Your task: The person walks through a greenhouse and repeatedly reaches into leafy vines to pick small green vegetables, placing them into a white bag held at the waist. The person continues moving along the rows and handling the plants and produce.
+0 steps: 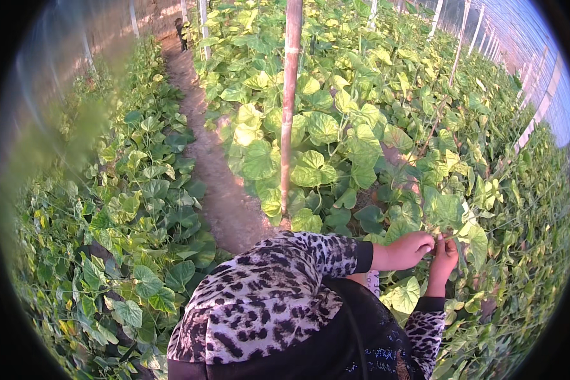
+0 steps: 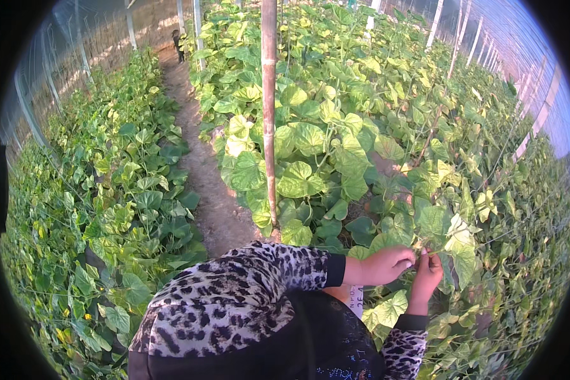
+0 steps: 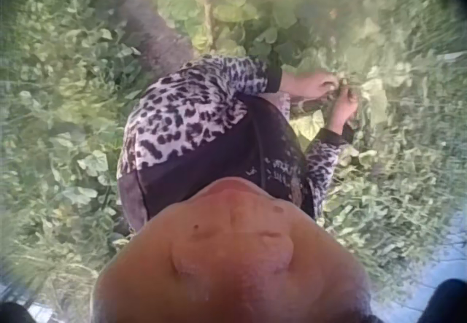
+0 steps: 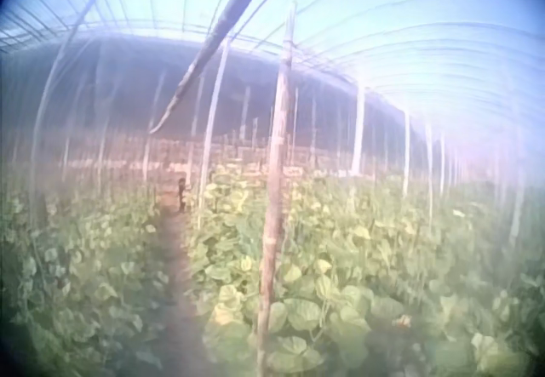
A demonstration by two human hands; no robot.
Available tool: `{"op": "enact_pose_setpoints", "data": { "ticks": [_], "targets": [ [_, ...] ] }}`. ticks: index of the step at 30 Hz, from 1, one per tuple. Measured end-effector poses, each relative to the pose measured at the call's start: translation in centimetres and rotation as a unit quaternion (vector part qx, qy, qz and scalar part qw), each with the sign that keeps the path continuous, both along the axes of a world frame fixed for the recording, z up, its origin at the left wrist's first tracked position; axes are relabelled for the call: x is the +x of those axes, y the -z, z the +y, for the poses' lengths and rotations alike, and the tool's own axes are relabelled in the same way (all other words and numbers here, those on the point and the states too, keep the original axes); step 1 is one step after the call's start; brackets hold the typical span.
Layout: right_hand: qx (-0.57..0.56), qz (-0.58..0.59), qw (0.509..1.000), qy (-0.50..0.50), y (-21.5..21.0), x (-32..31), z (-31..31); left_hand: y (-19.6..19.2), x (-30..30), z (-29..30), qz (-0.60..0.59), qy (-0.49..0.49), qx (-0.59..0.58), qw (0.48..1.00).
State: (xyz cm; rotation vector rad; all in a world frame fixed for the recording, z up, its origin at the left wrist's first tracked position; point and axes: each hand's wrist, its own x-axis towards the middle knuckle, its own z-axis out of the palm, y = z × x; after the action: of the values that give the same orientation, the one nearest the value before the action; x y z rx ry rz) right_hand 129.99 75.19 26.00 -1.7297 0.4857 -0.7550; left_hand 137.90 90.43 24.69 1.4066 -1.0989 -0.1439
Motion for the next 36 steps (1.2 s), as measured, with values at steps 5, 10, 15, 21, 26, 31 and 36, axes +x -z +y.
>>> {"op": "enact_pose_setpoints", "data": {
  "ticks": [5, 10, 15, 21, 26, 31, 36],
  "targets": [
    [0.032, -0.017, 0.999, 0.012, 2.1, -2.8, -0.8, -5.4, -0.7, -1.1, 0.134, 0.054, -0.072, 0.987],
    [-0.008, 0.018, 0.999, 0.028, -0.1, -3.2, -0.1, -5.2, -0.5, -3.3, 0.004, 0.004, -0.047, 0.999],
    [0.000, -0.034, 0.999, 0.012, -0.8, -2.6, 1.0, -3.9, 0.3, -4.5, -0.061, -0.035, -0.017, 0.997],
    [-0.018, -0.025, 1.000, 0.000, -2.5, -1.5, 3.1, -4.4, 1.0, -3.4, -0.013, -0.035, -0.020, 0.999],
    [-0.015, -0.026, 0.999, -0.011, -2.6, -0.5, 3.2, -5.3, 1.4, -2.6, -0.043, -0.067, -0.010, 0.997],
    [-0.014, -0.040, 0.999, -0.022, -2.9, 0.4, 3.6, -5.3, 2.0, -2.3, -0.071, -0.086, -0.027, 0.993],
    [-0.042, -0.050, 0.998, -0.005, -2.6, 0.5, 4.0, -5.5, 2.3, -2.0, -0.067, -0.066, -0.043, 0.995]
  ]
}}
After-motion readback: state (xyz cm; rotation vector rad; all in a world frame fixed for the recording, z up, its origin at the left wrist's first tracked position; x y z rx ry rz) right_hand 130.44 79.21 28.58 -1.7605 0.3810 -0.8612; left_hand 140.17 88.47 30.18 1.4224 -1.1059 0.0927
